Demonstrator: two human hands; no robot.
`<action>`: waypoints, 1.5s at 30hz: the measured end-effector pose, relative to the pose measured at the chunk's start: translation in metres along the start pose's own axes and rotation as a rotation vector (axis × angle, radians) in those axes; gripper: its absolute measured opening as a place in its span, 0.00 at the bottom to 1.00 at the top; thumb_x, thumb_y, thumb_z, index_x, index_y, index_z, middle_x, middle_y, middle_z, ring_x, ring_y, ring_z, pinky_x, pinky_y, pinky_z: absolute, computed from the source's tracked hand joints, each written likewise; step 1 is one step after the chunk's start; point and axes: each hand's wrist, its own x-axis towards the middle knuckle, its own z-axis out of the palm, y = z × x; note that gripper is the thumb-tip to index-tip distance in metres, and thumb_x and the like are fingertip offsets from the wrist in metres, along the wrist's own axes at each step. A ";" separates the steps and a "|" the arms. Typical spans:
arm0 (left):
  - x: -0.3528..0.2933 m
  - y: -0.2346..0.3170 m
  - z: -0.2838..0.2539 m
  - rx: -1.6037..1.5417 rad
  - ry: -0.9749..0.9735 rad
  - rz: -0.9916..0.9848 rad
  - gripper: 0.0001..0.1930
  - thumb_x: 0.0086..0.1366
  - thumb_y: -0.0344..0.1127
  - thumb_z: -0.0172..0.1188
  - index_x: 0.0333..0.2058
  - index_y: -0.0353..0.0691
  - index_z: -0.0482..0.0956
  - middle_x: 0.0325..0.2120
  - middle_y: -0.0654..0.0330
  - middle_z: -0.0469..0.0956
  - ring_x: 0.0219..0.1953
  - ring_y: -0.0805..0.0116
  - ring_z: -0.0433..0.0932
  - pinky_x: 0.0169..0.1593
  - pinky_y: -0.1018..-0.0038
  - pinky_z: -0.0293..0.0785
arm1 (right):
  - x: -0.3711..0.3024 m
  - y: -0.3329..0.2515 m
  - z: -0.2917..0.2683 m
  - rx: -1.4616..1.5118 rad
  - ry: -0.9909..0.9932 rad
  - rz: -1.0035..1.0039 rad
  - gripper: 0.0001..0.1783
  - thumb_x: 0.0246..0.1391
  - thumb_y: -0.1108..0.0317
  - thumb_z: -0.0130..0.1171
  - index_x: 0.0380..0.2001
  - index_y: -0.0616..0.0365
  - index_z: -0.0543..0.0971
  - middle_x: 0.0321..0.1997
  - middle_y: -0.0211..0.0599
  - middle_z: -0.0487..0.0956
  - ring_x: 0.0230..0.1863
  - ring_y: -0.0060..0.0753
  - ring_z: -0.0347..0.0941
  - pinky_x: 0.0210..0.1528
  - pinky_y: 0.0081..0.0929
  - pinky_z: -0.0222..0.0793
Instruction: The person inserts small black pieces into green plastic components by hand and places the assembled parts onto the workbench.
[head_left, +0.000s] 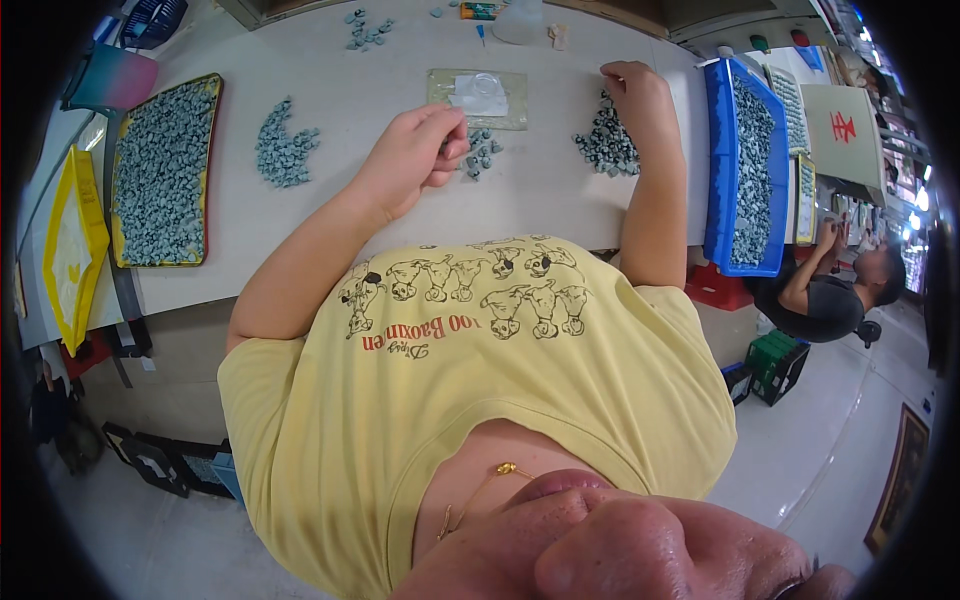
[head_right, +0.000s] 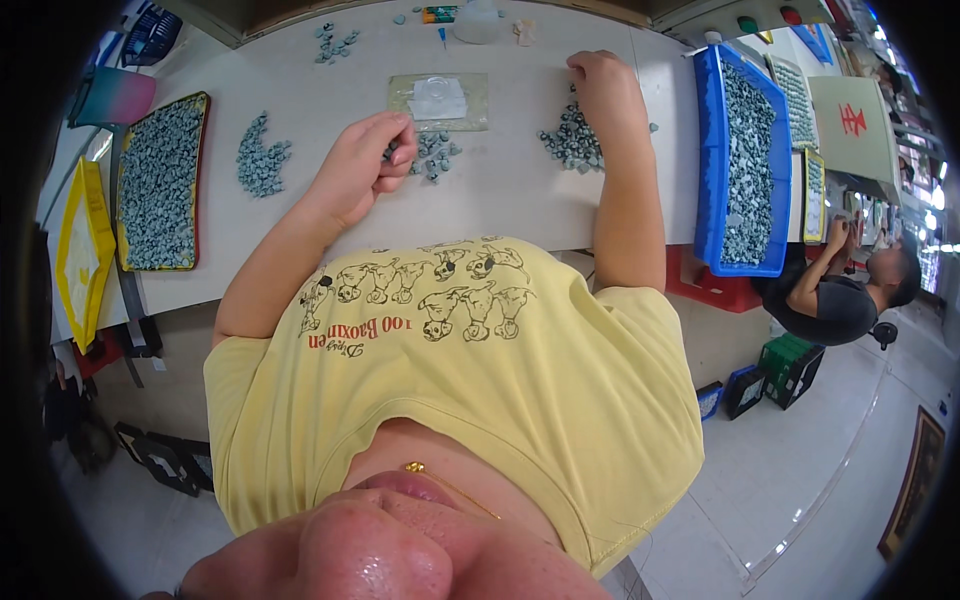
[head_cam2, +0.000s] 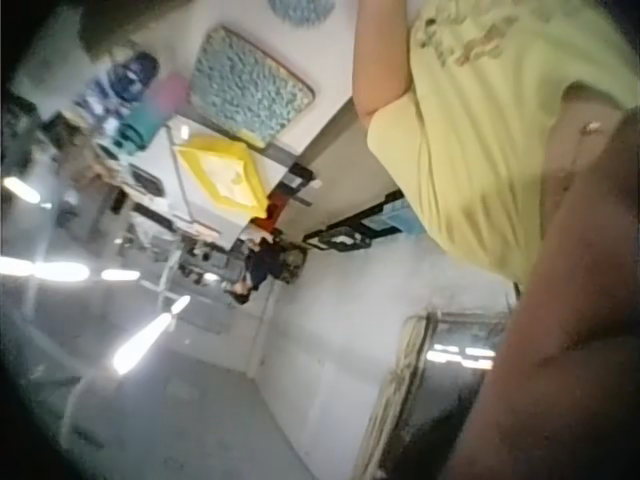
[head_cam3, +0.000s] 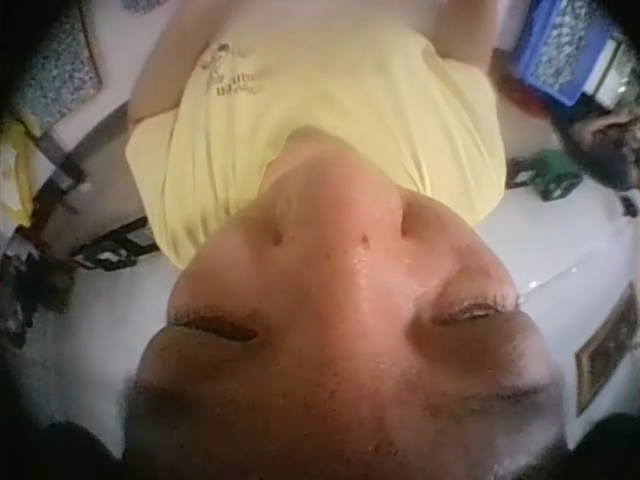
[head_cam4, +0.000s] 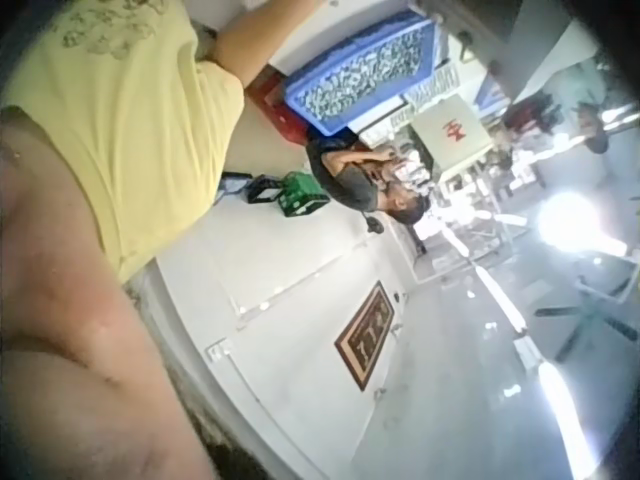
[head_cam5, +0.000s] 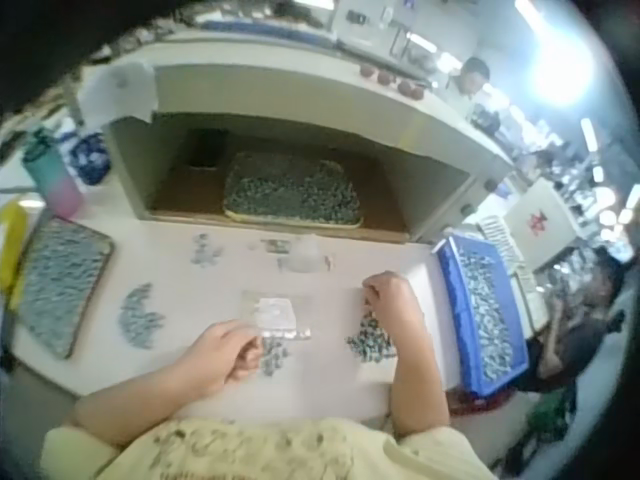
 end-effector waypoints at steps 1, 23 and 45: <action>0.000 0.001 0.000 -0.001 0.005 0.002 0.11 0.64 0.37 0.46 0.25 0.39 0.67 0.18 0.67 0.64 0.17 0.82 0.55 0.18 0.83 0.51 | -0.001 0.005 0.003 0.003 -0.001 -0.004 0.09 0.46 0.74 0.56 0.34 0.61 0.79 0.33 0.45 0.77 0.34 0.44 0.75 0.38 0.30 0.70; 0.006 -0.003 -0.009 0.047 -0.018 0.053 0.10 0.65 0.37 0.50 0.35 0.36 0.74 0.22 0.69 0.68 0.20 0.85 0.59 0.22 0.88 0.57 | -0.022 -0.112 0.010 0.754 -0.104 -0.390 0.15 0.38 0.80 0.62 0.33 0.58 0.77 0.32 0.31 0.75 0.27 0.23 0.72 0.32 0.19 0.69; 0.004 0.004 -0.017 0.282 0.022 0.110 0.13 0.64 0.42 0.52 0.32 0.35 0.76 0.17 0.69 0.67 0.16 0.84 0.57 0.18 0.86 0.53 | -0.019 -0.117 0.020 0.707 -0.156 -0.345 0.09 0.38 0.75 0.65 0.26 0.61 0.77 0.26 0.32 0.75 0.27 0.29 0.73 0.27 0.20 0.69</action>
